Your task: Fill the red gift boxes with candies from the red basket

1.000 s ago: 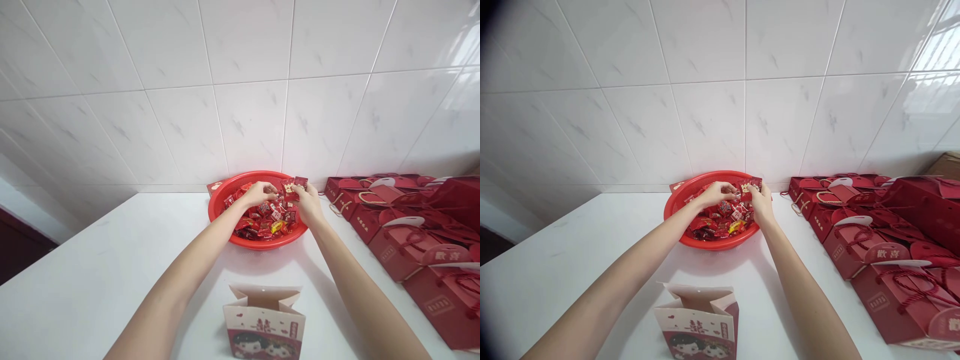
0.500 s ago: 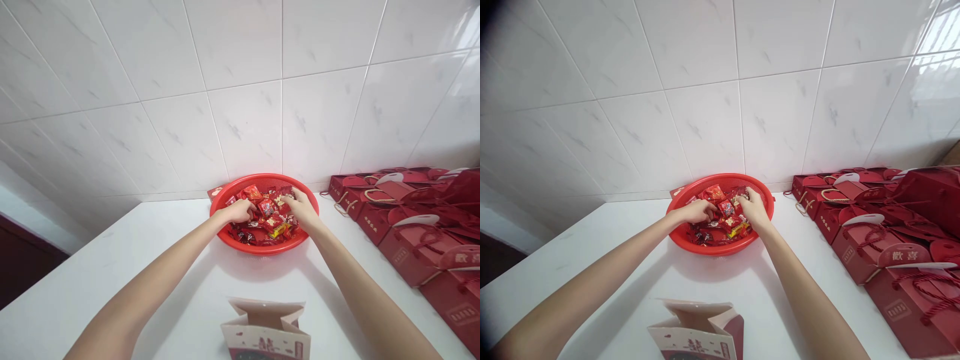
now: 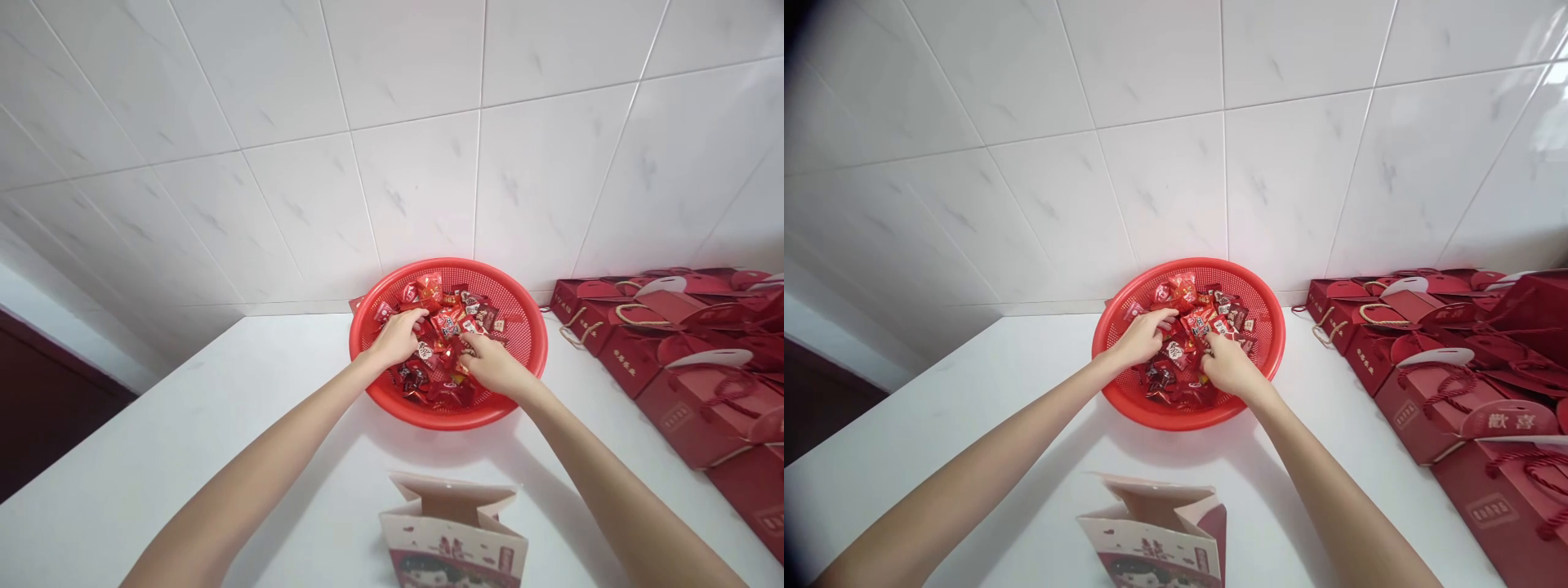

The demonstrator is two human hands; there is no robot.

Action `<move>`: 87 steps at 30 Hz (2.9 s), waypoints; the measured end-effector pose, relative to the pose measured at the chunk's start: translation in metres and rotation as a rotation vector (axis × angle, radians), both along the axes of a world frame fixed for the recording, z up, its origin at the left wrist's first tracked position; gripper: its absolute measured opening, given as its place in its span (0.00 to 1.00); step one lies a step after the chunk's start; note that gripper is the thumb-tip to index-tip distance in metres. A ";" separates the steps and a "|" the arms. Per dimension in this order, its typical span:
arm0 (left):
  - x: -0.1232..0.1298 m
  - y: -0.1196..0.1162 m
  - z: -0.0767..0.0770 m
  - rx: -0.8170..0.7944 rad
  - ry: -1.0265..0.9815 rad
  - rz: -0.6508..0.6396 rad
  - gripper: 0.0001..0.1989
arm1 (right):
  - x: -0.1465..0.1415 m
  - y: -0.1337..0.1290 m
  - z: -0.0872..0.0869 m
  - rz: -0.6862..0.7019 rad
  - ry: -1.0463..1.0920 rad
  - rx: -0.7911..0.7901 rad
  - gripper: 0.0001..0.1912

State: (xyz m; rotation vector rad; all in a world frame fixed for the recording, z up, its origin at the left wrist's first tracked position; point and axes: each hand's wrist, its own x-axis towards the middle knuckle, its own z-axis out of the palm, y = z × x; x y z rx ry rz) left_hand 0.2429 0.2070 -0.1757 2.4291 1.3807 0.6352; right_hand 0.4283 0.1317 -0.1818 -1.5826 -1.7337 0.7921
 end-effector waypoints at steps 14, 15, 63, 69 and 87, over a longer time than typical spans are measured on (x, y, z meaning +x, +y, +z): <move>-0.009 -0.056 -0.011 0.097 0.110 -0.166 0.18 | -0.015 -0.048 -0.029 -0.101 0.073 0.346 0.09; -0.008 -0.059 -0.012 0.085 0.134 -0.183 0.19 | -0.014 -0.048 -0.028 -0.166 0.144 0.389 0.09; 0.001 -0.064 0.044 -0.081 -0.349 -0.200 0.12 | -0.021 -0.046 -0.031 -0.030 -0.215 0.454 0.15; -0.007 -0.054 0.030 -0.045 -0.005 -0.219 0.12 | -0.032 -0.063 -0.007 0.006 -0.334 0.325 0.13; 0.062 -0.005 0.039 -0.211 0.512 -0.398 0.31 | 0.064 -0.019 0.012 -0.352 0.752 0.203 0.04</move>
